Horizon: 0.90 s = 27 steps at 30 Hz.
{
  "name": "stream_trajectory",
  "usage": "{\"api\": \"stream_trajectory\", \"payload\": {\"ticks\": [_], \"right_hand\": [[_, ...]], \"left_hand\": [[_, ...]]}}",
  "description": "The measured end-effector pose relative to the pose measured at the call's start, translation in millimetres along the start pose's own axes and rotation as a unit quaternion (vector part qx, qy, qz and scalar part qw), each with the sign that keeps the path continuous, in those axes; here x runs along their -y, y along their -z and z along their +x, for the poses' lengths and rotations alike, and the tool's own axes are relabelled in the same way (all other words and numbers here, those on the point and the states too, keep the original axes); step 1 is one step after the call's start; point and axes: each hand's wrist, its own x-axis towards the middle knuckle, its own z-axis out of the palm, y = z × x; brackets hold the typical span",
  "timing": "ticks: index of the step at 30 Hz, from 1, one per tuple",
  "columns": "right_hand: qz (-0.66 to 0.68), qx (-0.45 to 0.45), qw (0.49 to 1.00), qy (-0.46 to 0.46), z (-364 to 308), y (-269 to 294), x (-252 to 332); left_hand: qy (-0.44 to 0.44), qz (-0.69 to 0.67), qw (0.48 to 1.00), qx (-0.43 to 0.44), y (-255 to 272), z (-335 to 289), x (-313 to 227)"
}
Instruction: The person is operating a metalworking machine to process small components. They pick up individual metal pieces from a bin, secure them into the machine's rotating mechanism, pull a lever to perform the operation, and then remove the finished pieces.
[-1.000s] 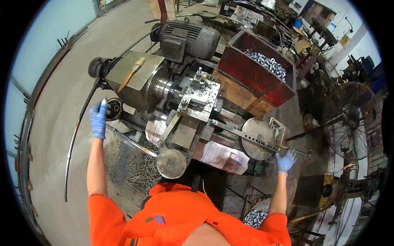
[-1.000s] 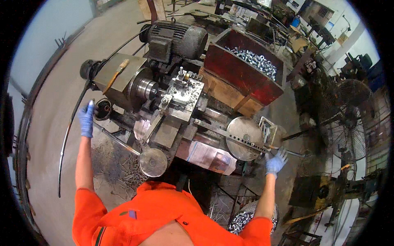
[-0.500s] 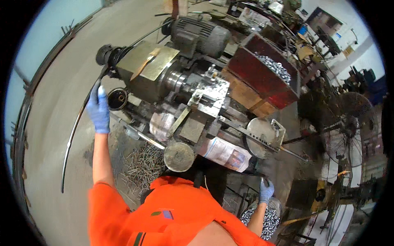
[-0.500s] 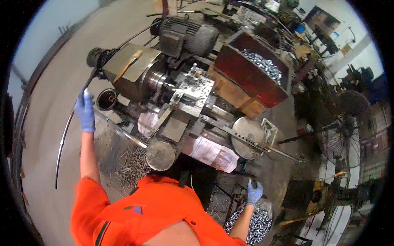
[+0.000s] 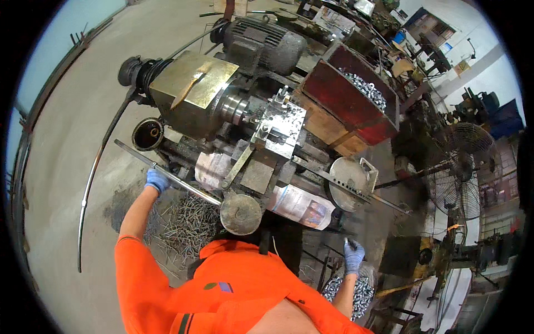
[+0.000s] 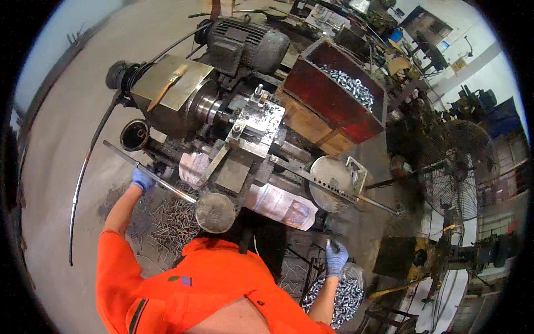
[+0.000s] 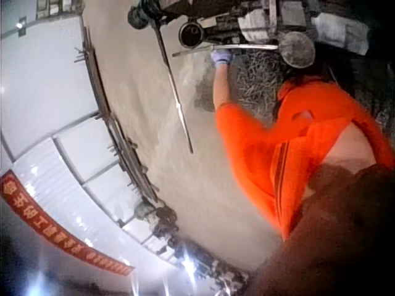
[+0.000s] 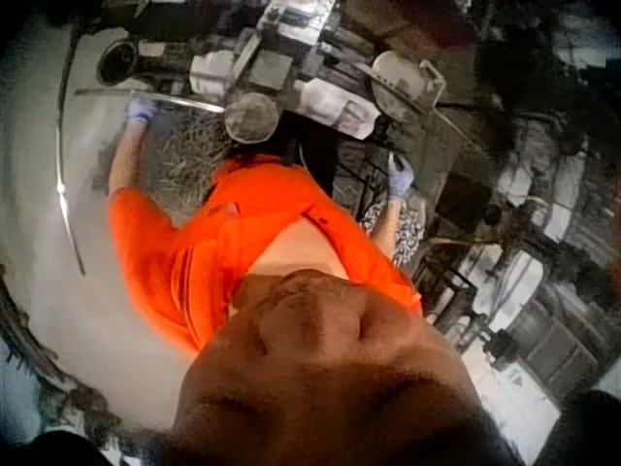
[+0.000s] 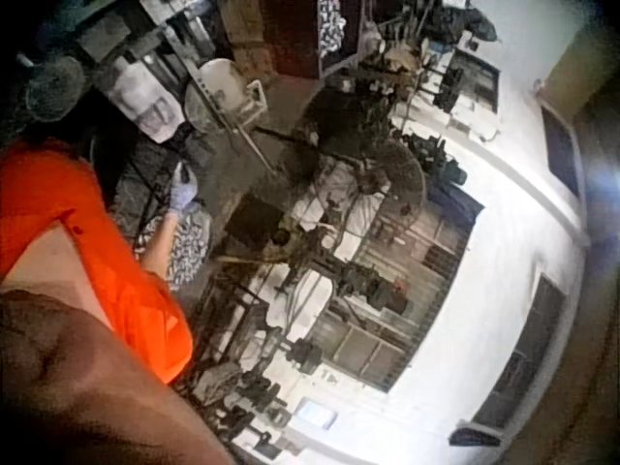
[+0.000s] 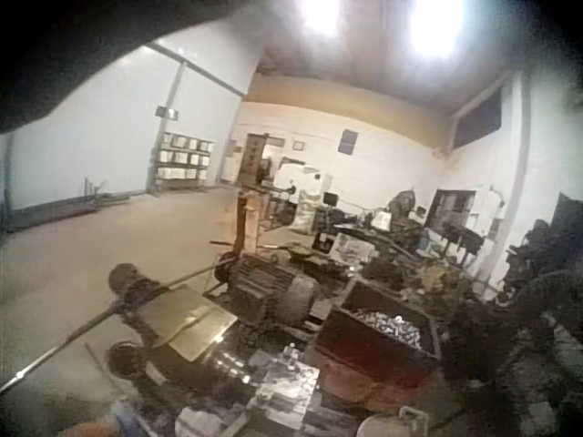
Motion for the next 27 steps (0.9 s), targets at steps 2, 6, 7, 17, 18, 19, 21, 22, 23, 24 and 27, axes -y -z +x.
{"api": "stream_trajectory", "payload": {"ticks": [2, 6, 7, 17, 18, 19, 21, 22, 23, 24, 27], "right_hand": [[0.006, 0.019, 1.000, -0.018, -14, -3, 9], [-0.001, 0.050, 0.998, -0.046, -38, -4, 23], [-0.017, 0.059, 0.997, -0.046, -42, -7, 23], [0.009, 0.085, 0.996, -0.013, -34, -2, 26], [0.018, 0.093, 0.995, -0.018, -36, 2, 39], [0.001, 0.100, 0.995, -0.008, -36, -2, 29], [-0.039, 0.102, 0.994, 0.002, -41, -4, 2], [-0.018, 0.100, 0.995, -0.005, -40, -8, 0], [0.002, 0.099, 0.995, -0.011, -43, -8, 12], [0.022, 0.098, 0.995, -0.016, -44, -10, 22], [-0.011, 0.100, 0.994, -0.039, -41, -8, 35]], "left_hand": [[0.037, -0.038, 0.997, -0.053, -16, 8, 2], [0.229, -0.250, 0.933, -0.119, -15, -17, -61], [0.264, -0.309, 0.892, -0.199, -19, -17, -81], [0.053, -0.095, 0.993, 0.046, -18, -3, -8], [0.065, -0.103, 0.991, 0.060, -24, -3, -5], [0.076, -0.112, 0.988, 0.072, -27, -3, -2], [0.040, -0.225, 0.973, 0.030, 9, -17, 3], [0.035, -0.279, 0.959, 0.011, 20, -33, 11], [0.075, -0.236, 0.969, 0.016, 17, -38, 29], [0.126, -0.247, 0.961, -0.025, 15, -50, 47], [0.242, -0.583, 0.754, -0.182, 128, -95, 62]]}}
